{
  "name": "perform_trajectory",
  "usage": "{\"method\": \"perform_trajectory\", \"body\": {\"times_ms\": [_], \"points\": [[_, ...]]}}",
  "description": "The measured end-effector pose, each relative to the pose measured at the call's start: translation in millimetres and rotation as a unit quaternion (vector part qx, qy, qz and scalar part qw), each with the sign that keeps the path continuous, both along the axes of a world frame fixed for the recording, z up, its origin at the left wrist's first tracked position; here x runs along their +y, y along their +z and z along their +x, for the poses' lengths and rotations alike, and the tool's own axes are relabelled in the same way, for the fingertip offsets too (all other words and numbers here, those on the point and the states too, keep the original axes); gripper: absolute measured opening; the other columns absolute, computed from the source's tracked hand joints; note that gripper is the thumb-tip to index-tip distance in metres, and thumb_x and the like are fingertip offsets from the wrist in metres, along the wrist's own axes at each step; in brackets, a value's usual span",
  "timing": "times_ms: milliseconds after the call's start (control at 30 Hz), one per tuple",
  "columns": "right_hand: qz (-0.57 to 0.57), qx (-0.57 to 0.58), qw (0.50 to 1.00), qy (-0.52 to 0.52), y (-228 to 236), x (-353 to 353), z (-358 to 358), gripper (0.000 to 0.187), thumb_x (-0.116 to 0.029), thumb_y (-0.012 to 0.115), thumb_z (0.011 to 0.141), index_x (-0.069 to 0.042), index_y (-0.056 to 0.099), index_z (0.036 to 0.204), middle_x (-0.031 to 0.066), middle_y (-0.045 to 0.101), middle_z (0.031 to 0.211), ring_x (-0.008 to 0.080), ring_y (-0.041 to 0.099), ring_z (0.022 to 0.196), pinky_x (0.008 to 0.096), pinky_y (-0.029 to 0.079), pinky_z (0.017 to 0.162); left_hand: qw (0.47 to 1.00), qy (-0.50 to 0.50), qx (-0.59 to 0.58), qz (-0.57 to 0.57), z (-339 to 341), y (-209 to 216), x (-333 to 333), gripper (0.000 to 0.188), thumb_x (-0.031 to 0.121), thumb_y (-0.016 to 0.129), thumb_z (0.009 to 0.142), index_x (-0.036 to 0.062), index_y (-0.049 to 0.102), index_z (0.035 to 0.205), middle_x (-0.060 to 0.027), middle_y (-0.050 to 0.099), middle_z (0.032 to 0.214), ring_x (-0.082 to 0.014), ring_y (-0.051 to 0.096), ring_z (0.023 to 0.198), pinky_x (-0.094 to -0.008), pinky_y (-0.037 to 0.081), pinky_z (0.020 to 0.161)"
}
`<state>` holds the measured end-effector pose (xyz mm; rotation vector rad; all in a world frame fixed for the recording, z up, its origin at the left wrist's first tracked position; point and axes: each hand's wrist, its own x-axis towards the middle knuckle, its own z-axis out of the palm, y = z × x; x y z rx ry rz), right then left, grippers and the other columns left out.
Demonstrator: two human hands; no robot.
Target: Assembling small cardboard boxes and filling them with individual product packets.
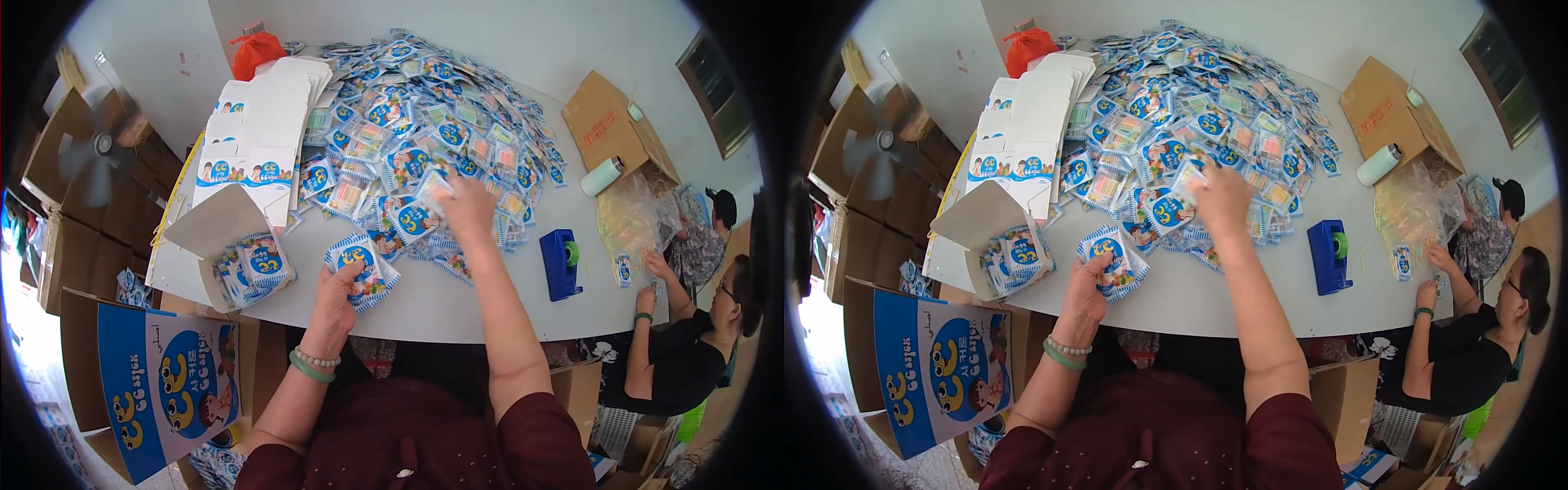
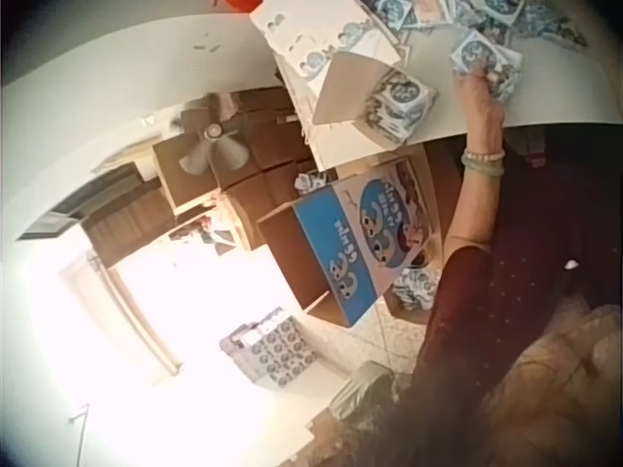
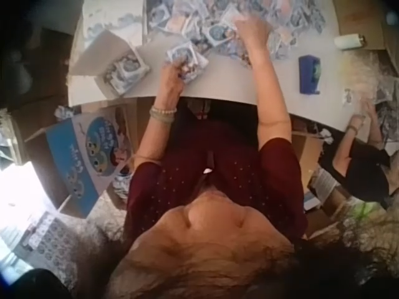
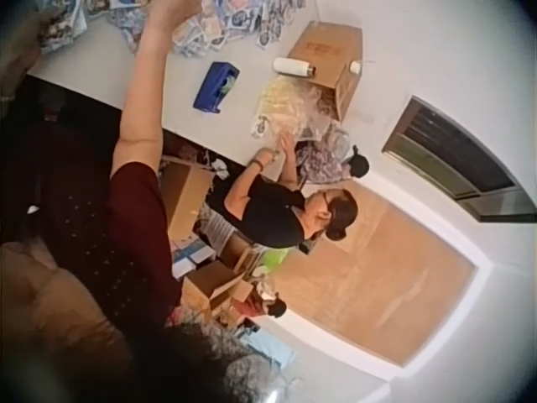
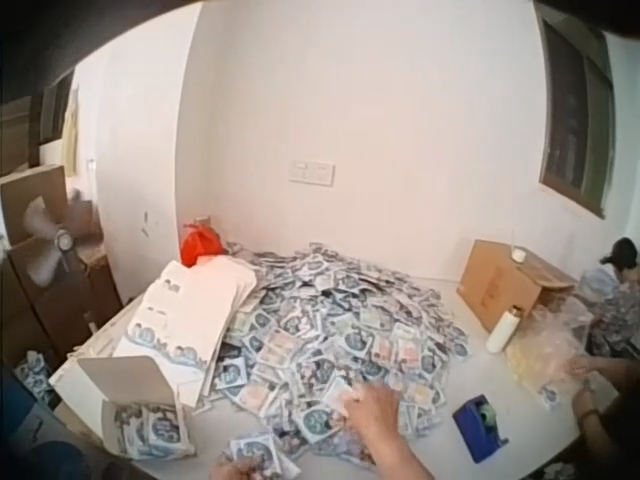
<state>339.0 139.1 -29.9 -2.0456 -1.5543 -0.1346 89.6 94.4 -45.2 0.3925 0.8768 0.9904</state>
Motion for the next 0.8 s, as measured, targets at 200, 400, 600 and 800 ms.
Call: {"method": "perform_trajectory", "body": {"times_ms": [200, 400, 600, 800], "points": [[-0.089, 0.094, 0.965, 0.228, 23.5, -17.3, -13.8, 0.023, -0.025, 0.073, 0.073, -0.004, 0.066, 0.080, 0.0073, 0.060, 0.090, 0.0249, 0.056, 0.095, 0.0482, 0.039, 0.094, 1.000, -0.005, 0.022, -0.021, -3.0, -1.0, 0.1, 0.029, 0.000, 0.059, 0.081, 0.0003, 0.054, 0.110, -0.0109, 0.066, 0.097, -0.0217, 0.069, 0.079, -0.0357, 0.059, 0.067], [-0.064, -0.189, 0.941, 0.272, 22.8, -26.2, -17.0, 0.013, -0.018, 0.069, 0.076, -0.007, 0.062, 0.079, 0.0024, 0.059, 0.092, 0.0245, 0.053, 0.101, 0.0560, 0.027, 0.106, 0.999, -0.030, -0.003, -0.016, -3.5, 4.8, 2.0, 0.030, 0.000, 0.058, 0.082, 0.0008, 0.052, 0.111, -0.0114, 0.065, 0.099, -0.0223, 0.068, 0.080, -0.0366, 0.060, 0.067], [0.005, 0.396, 0.909, 0.129, 29.7, -68.1, -72.0, 0.023, -0.019, 0.066, 0.084, 0.000, 0.056, 0.092, 0.0041, 0.060, 0.090, 0.0165, 0.060, 0.086, 0.0353, 0.046, 0.086, 0.999, 0.021, 0.018, 0.020, 3.8, -13.4, 0.3, 0.032, 0.007, 0.057, 0.088, 0.0037, 0.049, 0.119, -0.0090, 0.064, 0.105, -0.0200, 0.067, 0.085, -0.0349, 0.058, 0.070], [-0.046, 0.301, 0.950, 0.073, -22.4, -78.6, -124.6, 0.029, -0.020, 0.059, 0.089, -0.006, 0.052, 0.113, 0.0183, 0.059, 0.104, 0.0337, 0.062, 0.089, 0.0431, 0.049, 0.072, 0.989, 0.014, -0.150, 0.005, 23.0, -9.5, -10.5, 0.031, 0.016, 0.057, 0.092, 0.0058, 0.053, 0.121, -0.0074, 0.066, 0.108, -0.0198, 0.067, 0.088, -0.0350, 0.055, 0.075]]}}
